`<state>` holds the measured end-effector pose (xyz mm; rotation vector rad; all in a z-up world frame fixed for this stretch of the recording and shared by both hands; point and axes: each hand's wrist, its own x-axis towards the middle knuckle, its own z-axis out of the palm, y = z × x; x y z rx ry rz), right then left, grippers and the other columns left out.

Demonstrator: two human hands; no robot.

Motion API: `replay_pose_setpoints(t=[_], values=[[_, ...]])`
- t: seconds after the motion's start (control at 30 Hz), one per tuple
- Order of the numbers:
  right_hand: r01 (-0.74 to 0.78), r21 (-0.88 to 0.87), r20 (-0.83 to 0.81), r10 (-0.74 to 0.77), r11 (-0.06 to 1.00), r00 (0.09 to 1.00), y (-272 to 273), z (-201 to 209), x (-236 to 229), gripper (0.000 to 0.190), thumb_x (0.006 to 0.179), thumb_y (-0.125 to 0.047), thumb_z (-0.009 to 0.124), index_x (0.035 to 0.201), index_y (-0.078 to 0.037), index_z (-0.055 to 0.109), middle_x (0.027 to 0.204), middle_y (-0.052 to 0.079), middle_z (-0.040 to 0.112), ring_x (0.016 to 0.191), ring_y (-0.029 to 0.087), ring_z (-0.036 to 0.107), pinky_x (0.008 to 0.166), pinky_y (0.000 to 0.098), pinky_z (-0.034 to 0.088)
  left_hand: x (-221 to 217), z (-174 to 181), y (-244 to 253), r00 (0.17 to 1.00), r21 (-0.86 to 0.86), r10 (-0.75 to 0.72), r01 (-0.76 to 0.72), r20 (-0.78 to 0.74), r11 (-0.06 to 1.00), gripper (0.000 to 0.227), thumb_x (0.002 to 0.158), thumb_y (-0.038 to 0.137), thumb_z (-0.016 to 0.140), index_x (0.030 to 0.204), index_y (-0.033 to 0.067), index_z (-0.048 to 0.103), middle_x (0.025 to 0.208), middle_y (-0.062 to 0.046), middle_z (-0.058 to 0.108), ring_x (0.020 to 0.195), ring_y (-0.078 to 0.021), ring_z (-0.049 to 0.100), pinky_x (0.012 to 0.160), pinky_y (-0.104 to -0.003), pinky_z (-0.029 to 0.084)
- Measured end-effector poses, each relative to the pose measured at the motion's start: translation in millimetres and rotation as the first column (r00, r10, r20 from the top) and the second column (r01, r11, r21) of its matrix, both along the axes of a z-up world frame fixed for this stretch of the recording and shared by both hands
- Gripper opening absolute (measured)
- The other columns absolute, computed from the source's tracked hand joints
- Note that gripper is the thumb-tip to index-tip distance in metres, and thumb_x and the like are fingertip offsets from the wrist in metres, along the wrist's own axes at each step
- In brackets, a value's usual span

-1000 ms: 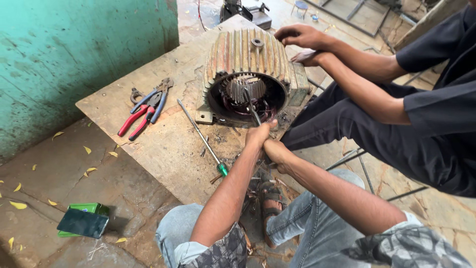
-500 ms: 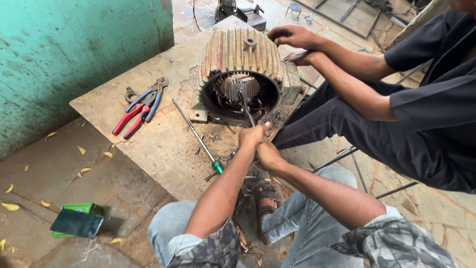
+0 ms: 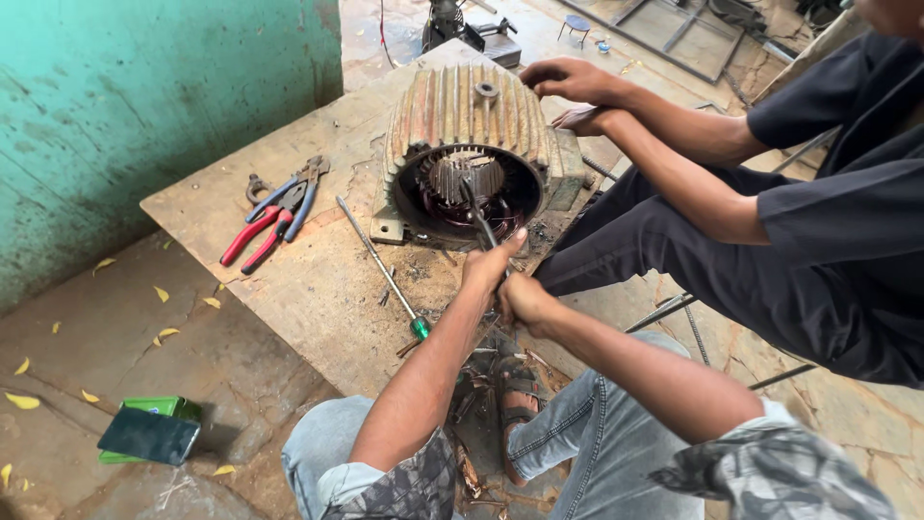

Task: The person uses a screwdriver and pliers to remove copper windings from an electric motor stator. They repeatedly pry and cut the windings, pulling them out by hand and placing the removed pieces on the workbench.

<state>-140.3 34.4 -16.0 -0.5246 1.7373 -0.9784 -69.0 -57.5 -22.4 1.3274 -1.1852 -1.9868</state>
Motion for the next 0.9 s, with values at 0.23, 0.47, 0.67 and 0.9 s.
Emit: replay_pose_setpoints(t=[0.23, 0.47, 0.67, 0.9], values=[[-0.245, 0.069, 0.148, 0.233, 0.967, 0.961, 45.5, -2.9, 13.0, 0.017, 0.079, -0.008, 0.053, 0.081, 0.005, 0.063, 0.071, 0.020, 0.065, 0.054, 0.027, 0.061, 0.049, 0.0402, 0.047, 43.3, 14.4, 47.4, 0.989, -0.009, -0.057, 0.059, 0.137, 0.998, 0.059, 0.073, 0.050, 0.084, 0.092, -0.0036, 0.070, 0.089, -0.016, 0.073, 0.082, -0.0269, 0.071, 0.071, -0.042, 0.054], [-0.581, 0.176, -0.947, 0.298, 0.795, 0.120, -11.3, 89.3, -6.2, 0.041, 0.078, -0.023, 0.064, 0.113, -0.004, 0.072, 0.096, 0.024, 0.070, 0.082, 0.040, 0.071, 0.073, 0.0495, 0.058, 160.8, 58.4, 63.1, 0.976, 0.019, 0.002, -0.006, 0.216, 1.000, 0.043, 0.086, 0.047, 0.074, 0.098, 0.0059, 0.067, 0.076, -0.004, 0.056, 0.067, -0.0180, 0.056, 0.066, -0.038, 0.050], [-0.553, 0.340, -0.940, 0.266, 0.761, -0.212, -114.2, 67.7, -23.9, 0.047, 0.072, -0.029, 0.072, 0.109, 0.001, 0.070, 0.099, 0.024, 0.071, 0.088, 0.042, 0.070, 0.078, 0.0515, 0.058, 200.3, 84.5, 40.2, 0.921, -0.199, 0.302, -0.257, 0.245, 0.946, 0.045, 0.080, 0.045, 0.075, 0.087, 0.0004, 0.069, 0.071, -0.008, 0.063, 0.062, -0.0188, 0.060, 0.063, -0.036, 0.049], [-0.556, 0.417, -0.908, 0.357, 0.719, -0.219, -101.7, 72.2, -41.3, 0.046, 0.089, -0.051, 0.066, 0.106, -0.009, 0.072, 0.115, 0.023, 0.071, 0.087, 0.041, 0.070, 0.076, 0.0520, 0.057, 195.3, 76.7, 21.6, 0.922, -0.183, 0.364, -0.338, 0.131, 0.923, 0.044, 0.079, 0.041, 0.079, 0.079, -0.0006, 0.067, 0.065, -0.005, 0.064, 0.059, -0.0152, 0.058, 0.059, -0.034, 0.048]])
